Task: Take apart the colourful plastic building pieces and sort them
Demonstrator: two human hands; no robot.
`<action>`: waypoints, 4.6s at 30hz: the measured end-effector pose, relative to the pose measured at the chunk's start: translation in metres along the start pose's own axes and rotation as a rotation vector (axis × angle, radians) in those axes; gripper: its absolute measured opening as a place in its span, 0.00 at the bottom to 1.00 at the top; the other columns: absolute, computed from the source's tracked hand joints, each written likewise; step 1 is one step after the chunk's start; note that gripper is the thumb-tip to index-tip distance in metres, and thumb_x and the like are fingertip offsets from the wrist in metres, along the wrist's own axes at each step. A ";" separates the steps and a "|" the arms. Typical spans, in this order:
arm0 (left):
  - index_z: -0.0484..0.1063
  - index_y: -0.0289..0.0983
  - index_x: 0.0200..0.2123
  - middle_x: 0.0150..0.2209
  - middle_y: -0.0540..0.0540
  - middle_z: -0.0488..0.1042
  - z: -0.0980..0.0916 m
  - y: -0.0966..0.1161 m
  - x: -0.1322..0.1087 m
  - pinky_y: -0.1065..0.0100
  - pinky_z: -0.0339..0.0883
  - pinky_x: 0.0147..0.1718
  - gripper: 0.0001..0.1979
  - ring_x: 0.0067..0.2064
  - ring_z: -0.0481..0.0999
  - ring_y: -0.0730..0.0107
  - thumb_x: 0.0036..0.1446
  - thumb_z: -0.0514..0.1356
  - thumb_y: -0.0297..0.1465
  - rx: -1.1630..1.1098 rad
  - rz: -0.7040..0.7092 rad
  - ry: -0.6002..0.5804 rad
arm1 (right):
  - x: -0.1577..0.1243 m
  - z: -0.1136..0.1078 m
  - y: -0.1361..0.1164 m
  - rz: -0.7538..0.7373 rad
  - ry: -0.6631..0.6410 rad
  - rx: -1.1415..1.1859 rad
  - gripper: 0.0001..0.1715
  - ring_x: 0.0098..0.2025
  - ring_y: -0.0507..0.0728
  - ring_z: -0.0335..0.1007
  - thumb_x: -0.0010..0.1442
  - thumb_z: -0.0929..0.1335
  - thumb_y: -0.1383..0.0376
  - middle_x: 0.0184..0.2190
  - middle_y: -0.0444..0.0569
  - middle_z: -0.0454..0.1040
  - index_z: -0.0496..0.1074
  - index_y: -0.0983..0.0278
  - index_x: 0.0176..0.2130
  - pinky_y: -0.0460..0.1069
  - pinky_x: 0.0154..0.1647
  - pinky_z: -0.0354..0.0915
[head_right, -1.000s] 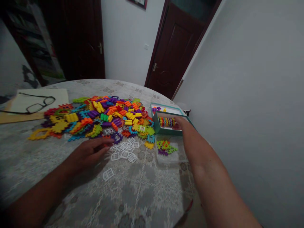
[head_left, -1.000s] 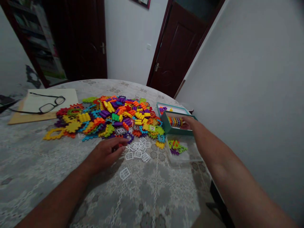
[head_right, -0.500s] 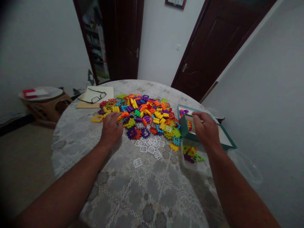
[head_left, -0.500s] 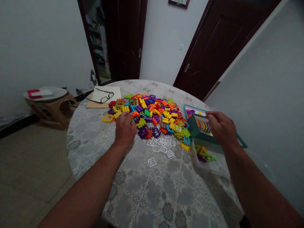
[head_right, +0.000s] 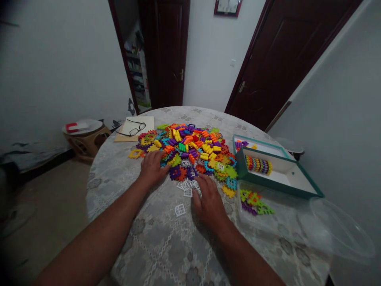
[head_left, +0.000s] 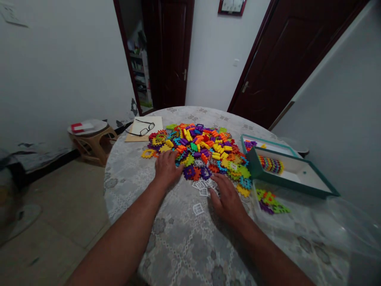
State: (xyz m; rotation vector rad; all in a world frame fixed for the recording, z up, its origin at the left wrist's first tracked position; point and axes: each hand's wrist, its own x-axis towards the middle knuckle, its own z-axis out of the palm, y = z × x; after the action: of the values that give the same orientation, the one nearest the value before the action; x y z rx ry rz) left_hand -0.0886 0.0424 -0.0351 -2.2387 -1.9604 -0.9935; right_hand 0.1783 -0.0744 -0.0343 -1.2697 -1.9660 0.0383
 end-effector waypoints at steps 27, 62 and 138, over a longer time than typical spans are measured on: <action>0.72 0.41 0.67 0.64 0.37 0.78 -0.003 0.037 -0.014 0.48 0.71 0.67 0.23 0.65 0.77 0.52 0.72 0.62 0.37 -0.466 0.386 -0.234 | 0.010 0.007 0.029 0.122 -0.004 -0.024 0.21 0.58 0.67 0.75 0.73 0.66 0.64 0.55 0.59 0.80 0.76 0.62 0.62 0.65 0.64 0.71; 0.82 0.39 0.51 0.41 0.44 0.85 -0.030 0.071 -0.026 0.63 0.74 0.40 0.13 0.39 0.81 0.65 0.65 0.67 0.36 -0.806 0.257 -0.619 | 0.015 -0.017 -0.003 0.457 -0.032 0.547 0.14 0.41 0.58 0.78 0.70 0.72 0.53 0.41 0.48 0.82 0.80 0.59 0.46 0.51 0.44 0.71; 0.82 0.43 0.49 0.39 0.46 0.83 -0.023 0.061 -0.021 0.65 0.70 0.36 0.12 0.35 0.78 0.66 0.61 0.69 0.34 -0.947 0.165 -0.656 | 0.007 -0.027 -0.010 0.227 -0.197 0.285 0.21 0.53 0.62 0.80 0.73 0.66 0.62 0.54 0.52 0.83 0.77 0.58 0.61 0.57 0.58 0.73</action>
State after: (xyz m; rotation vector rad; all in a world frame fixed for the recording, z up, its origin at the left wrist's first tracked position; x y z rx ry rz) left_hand -0.0449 0.0016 -0.0027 -3.5396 -1.5485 -1.5342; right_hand 0.1862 -0.0835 -0.0074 -1.3293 -1.8853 0.5554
